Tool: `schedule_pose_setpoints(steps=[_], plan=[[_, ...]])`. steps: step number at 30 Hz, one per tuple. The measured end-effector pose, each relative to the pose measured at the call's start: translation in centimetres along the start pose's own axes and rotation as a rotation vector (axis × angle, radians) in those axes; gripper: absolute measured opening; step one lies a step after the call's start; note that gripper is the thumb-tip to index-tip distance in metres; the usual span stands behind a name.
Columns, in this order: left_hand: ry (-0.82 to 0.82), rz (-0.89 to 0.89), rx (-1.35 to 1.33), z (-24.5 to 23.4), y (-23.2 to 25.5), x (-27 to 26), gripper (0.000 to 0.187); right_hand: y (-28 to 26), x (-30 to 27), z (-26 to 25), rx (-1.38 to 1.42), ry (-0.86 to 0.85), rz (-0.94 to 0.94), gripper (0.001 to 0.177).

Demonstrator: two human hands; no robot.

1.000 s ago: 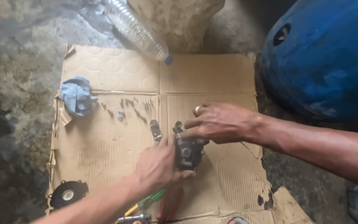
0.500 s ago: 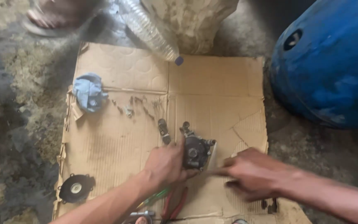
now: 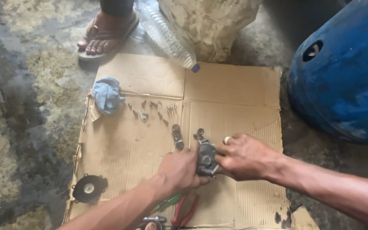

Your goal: The recorder is disassembling, cleaning, and reassembling a mechanical component, likely a carburetor, on a piece of cardboard on the floor.

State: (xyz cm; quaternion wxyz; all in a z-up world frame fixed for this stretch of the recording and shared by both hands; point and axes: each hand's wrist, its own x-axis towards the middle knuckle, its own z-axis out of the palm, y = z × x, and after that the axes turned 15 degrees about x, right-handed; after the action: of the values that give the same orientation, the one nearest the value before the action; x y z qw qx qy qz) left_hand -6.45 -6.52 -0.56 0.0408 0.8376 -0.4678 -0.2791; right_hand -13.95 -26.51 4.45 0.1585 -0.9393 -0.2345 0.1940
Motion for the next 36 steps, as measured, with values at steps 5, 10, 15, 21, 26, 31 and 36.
schedule_pose_setpoints(steps=[5,10,15,21,26,31,36], plan=[[0.024,-0.003,0.001,-0.8,0.2,-0.4,0.105,2.7,2.3,-1.9,0.217,0.067,0.527,0.031],[0.018,0.006,-0.022,-0.4,-0.1,0.1,0.091,4.4,-2.2,-2.4,0.380,0.063,0.812,0.035],[0.020,0.003,-0.036,0.1,-0.7,0.1,0.081,0.2,-6.7,2.4,0.437,0.009,0.640,0.036],[0.075,0.039,-0.054,-0.3,-0.4,0.0,0.080,-3.1,0.0,-3.4,0.257,-0.199,0.409,0.060],[-0.023,-0.034,-0.022,-1.6,0.2,-0.6,0.085,2.8,-1.3,-3.1,0.074,-0.110,0.536,0.023],[0.096,0.029,-0.071,0.0,-1.0,-0.5,0.082,0.3,-5.6,0.0,0.193,-0.251,0.600,0.042],[0.083,0.066,-0.044,0.1,-0.6,-0.3,0.085,-5.0,-1.4,-2.8,0.311,-0.286,0.482,0.080]])
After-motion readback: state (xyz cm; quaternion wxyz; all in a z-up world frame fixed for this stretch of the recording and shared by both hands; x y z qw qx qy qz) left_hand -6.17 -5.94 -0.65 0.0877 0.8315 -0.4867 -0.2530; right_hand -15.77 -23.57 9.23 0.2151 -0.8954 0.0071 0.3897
